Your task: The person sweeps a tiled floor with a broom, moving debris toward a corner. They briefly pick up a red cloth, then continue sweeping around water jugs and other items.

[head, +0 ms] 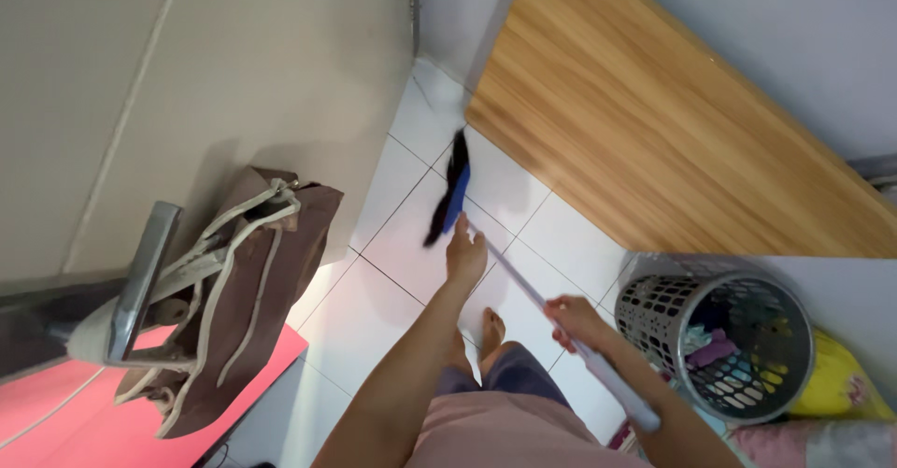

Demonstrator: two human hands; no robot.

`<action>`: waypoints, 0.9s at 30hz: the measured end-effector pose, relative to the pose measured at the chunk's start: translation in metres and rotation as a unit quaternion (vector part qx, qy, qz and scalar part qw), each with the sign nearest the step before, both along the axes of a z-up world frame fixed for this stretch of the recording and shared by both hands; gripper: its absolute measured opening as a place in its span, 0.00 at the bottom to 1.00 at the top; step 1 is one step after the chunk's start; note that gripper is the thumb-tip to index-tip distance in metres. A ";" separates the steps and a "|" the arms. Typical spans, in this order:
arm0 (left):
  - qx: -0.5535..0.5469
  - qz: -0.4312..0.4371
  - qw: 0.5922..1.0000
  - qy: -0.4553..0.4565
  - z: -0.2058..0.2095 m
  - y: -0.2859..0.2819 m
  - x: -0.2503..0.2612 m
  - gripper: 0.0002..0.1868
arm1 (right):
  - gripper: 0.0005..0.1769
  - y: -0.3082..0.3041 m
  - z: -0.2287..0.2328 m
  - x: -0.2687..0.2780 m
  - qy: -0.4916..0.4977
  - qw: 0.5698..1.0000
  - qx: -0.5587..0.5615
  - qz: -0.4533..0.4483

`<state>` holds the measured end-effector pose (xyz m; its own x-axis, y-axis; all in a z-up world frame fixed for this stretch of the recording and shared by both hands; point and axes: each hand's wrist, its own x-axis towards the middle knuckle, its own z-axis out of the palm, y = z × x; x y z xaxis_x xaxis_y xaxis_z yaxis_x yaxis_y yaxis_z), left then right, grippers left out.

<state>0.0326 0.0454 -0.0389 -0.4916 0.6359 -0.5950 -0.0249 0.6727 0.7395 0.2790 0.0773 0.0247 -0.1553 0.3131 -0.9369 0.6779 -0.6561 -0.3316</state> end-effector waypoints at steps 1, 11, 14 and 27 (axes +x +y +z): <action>0.000 -0.012 1.000 0.004 0.000 0.003 0.001 0.35 | 0.20 -0.014 0.015 0.003 -0.019 1.000 -0.012 -0.002; 0.003 0.155 0.987 0.030 0.040 -0.007 -0.047 0.42 | 0.17 0.006 0.064 -0.069 0.063 0.991 0.088 0.078; 0.009 0.158 0.987 0.025 0.052 -0.014 -0.060 0.41 | 0.13 0.069 0.032 -0.126 0.172 0.979 0.096 0.049; 0.025 0.161 0.986 0.037 0.050 0.030 -0.100 0.32 | 0.09 0.264 -0.124 -0.298 0.121 0.976 0.091 0.158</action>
<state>-0.0678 0.0755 0.0108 -0.7138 0.4669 -0.5221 -0.1766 0.6013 0.7792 -0.0189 0.3408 -0.0995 -0.4813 0.3719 -0.7937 0.7243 -0.3412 -0.5991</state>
